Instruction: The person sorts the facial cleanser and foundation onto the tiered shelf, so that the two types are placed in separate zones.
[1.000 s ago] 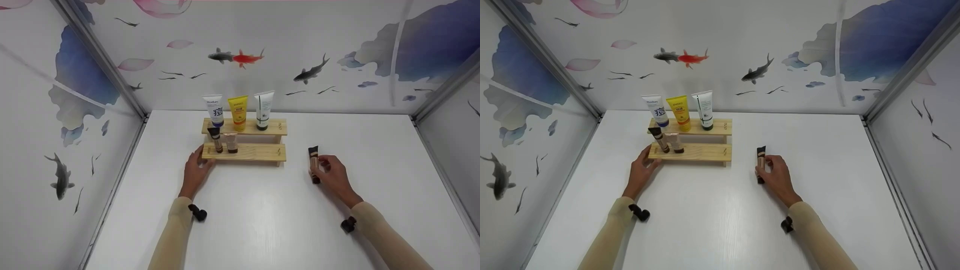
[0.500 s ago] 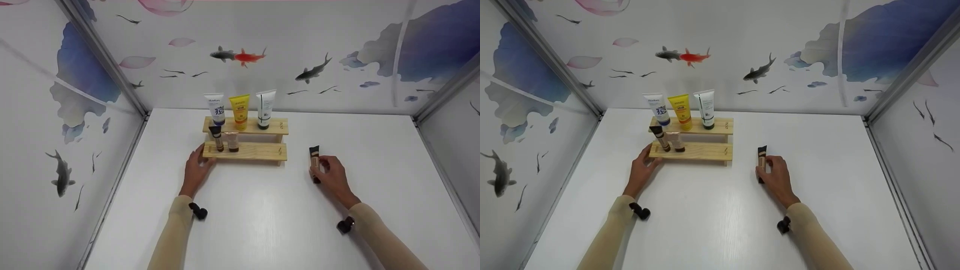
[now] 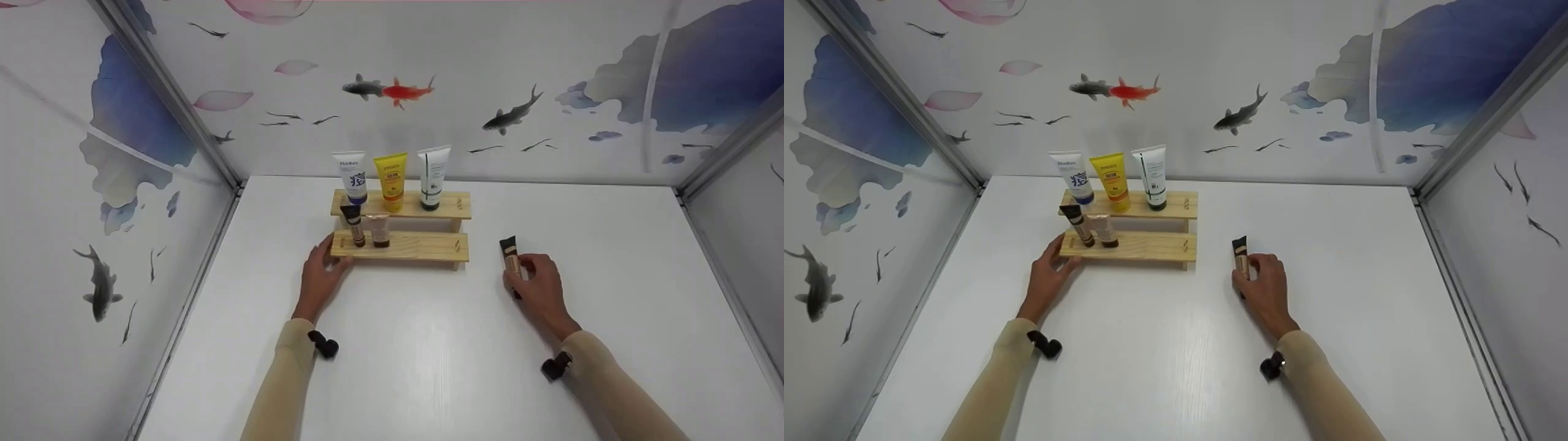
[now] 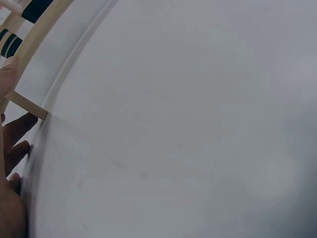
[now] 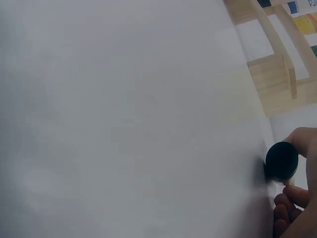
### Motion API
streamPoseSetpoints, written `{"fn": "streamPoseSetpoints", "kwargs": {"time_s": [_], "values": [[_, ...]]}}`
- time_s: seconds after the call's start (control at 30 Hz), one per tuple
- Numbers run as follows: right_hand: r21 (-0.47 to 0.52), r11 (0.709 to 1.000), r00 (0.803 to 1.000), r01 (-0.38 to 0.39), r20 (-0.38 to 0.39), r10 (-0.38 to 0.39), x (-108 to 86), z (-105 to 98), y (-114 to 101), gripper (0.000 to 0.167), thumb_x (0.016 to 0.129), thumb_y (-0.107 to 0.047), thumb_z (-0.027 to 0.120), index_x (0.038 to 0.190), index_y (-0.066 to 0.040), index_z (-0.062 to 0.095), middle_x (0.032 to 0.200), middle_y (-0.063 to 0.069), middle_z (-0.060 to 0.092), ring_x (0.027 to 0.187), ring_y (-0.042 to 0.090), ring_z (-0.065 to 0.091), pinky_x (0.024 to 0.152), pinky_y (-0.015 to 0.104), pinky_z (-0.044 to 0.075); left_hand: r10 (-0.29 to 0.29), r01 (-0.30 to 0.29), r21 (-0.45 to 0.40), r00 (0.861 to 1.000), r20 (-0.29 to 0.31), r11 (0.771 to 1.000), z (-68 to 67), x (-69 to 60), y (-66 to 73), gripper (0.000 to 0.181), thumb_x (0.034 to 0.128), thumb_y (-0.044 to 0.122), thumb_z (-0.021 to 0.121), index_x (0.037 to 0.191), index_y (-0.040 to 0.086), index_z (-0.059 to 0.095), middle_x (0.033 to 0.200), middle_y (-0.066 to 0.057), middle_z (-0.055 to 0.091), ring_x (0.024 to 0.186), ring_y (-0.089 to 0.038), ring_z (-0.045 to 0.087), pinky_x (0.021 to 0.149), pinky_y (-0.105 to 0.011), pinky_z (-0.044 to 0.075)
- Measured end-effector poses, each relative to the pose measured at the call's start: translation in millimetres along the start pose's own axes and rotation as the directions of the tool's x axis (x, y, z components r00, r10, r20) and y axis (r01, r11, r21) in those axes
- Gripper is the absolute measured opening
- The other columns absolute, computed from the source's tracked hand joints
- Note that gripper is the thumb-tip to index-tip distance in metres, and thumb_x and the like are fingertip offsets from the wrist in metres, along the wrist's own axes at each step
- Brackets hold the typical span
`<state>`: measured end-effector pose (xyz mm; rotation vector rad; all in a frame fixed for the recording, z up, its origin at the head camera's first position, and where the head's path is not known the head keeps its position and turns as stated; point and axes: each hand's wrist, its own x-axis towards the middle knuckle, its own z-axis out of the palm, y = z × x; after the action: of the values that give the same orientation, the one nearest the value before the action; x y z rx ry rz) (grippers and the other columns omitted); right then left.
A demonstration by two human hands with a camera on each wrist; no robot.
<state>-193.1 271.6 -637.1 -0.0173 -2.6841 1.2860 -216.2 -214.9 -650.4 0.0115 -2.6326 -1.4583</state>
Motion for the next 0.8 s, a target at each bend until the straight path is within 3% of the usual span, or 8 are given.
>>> {"fn": "streamPoseSetpoints", "kwargs": {"time_s": [0.2, 0.53, 0.8], "values": [[-0.023, 1.0, 1.0, -0.021, -0.011, 0.021, 0.7, 2, -3, 0.045, 0.098, -0.019, 0.081, 0.132, 0.007, 0.069, 0.122, 0.023, 0.067, 0.111, 0.035, 0.058, 0.096, 0.047, 0.047, -0.002, 0.002, 0.018, 1.0, -0.005, 1.0, 1.2, 1.3, 2.0, 0.082, 0.1054, 0.049, 0.075, 0.17, 0.01, 0.043, 0.169, -0.014, 0.05, 0.16, -0.034, 0.041, 0.139, -0.044, 0.013], [-0.068, 0.994, 0.996, -0.09, -0.014, 0.089, 4.3, 3, -12, 0.039, 0.098, -0.019, 0.075, 0.128, 0.005, 0.071, 0.113, 0.019, 0.066, 0.104, 0.032, 0.056, 0.089, 0.044, 0.046, -0.008, 0.008, -0.004, 1.0, -0.007, 1.0, 1.5, 0.6, 2.0, 0.082, 0.105, 0.048, 0.076, 0.17, 0.012, 0.043, 0.169, -0.013, 0.05, 0.159, -0.034, 0.042, 0.139, -0.045, 0.012], [0.022, 0.984, 0.984, -0.177, 0.013, 0.177, 5.6, -6, -19, 0.04, 0.103, -0.019, 0.068, 0.136, 0.004, 0.067, 0.122, 0.02, 0.067, 0.11, 0.033, 0.06, 0.094, 0.045, 0.051, -0.001, 0.001, -0.021, 1.0, 0.006, 1.0, -0.2, -0.5, 2.7, 0.087, 0.1035, 0.058, 0.074, 0.17, 0.011, 0.042, 0.17, -0.014, 0.049, 0.16, -0.034, 0.04, 0.139, -0.045, 0.011]]}}
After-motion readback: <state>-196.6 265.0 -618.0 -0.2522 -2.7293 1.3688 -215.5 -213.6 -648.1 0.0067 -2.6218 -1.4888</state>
